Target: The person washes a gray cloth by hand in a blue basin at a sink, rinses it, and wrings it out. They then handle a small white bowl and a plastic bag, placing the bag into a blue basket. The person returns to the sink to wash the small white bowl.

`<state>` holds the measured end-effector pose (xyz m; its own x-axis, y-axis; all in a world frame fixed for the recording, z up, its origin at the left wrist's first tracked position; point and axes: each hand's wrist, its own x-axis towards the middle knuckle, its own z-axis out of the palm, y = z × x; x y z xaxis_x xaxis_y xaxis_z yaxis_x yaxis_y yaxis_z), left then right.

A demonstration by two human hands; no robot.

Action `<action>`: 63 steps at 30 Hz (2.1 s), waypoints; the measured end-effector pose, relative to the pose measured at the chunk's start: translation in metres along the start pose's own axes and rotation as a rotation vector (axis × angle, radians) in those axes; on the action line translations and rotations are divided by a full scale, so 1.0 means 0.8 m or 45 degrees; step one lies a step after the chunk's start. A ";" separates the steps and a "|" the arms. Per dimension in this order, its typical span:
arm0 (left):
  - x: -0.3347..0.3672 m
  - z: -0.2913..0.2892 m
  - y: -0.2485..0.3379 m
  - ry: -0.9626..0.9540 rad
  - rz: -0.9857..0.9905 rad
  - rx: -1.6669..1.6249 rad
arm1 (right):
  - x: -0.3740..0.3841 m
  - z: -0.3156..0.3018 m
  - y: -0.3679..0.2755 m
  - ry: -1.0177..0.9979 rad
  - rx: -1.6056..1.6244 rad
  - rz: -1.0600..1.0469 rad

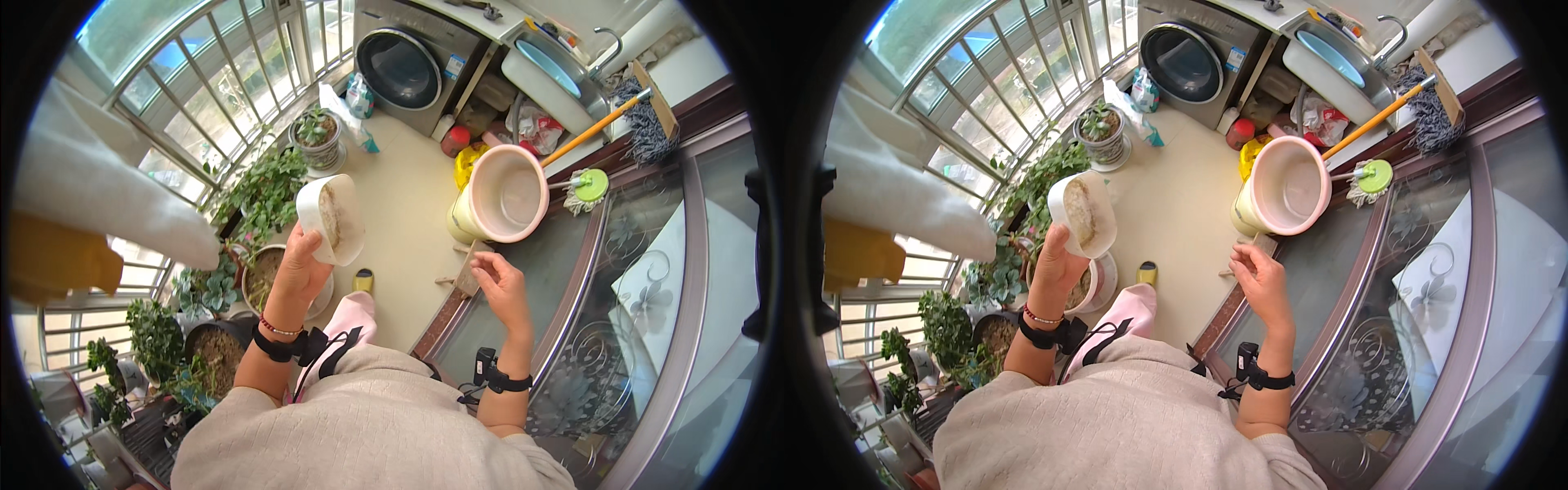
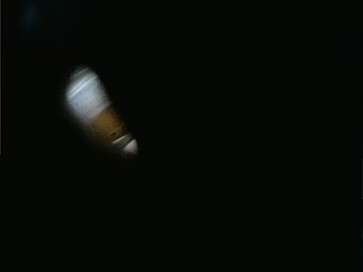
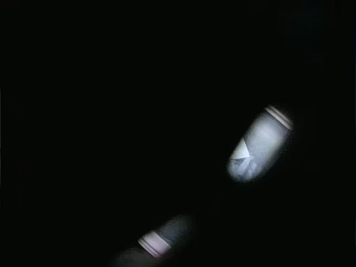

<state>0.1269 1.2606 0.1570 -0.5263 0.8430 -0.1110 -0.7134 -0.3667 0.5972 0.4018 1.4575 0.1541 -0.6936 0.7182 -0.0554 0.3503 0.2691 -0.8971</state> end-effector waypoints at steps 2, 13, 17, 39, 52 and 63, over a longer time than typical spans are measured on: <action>0.085 0.023 0.006 -0.035 -0.096 0.163 | 0.039 -0.043 -0.007 0.067 -0.103 0.161; 0.481 0.184 -0.054 -0.501 0.724 1.452 | 0.237 -0.204 0.056 0.362 -0.126 0.483; 0.605 0.226 -0.088 -0.526 0.770 1.605 | 0.341 -0.270 0.099 0.405 -0.134 0.503; 1.138 0.416 -0.224 -0.440 -1.158 -0.230 | 0.828 -0.546 0.096 0.341 -0.341 0.395; 1.301 0.447 -0.421 -0.136 -1.615 0.637 | 1.093 -0.687 0.195 0.131 -0.236 0.625; 1.367 0.418 -0.501 0.095 -1.602 0.858 | 1.405 -0.650 0.286 0.561 -1.011 0.136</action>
<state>-0.0079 2.4608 0.0625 0.2430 0.4308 -0.8691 -0.3744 0.8682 0.3256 0.0297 2.6600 0.1146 -0.3869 0.9006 0.1981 0.8419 0.4326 -0.3225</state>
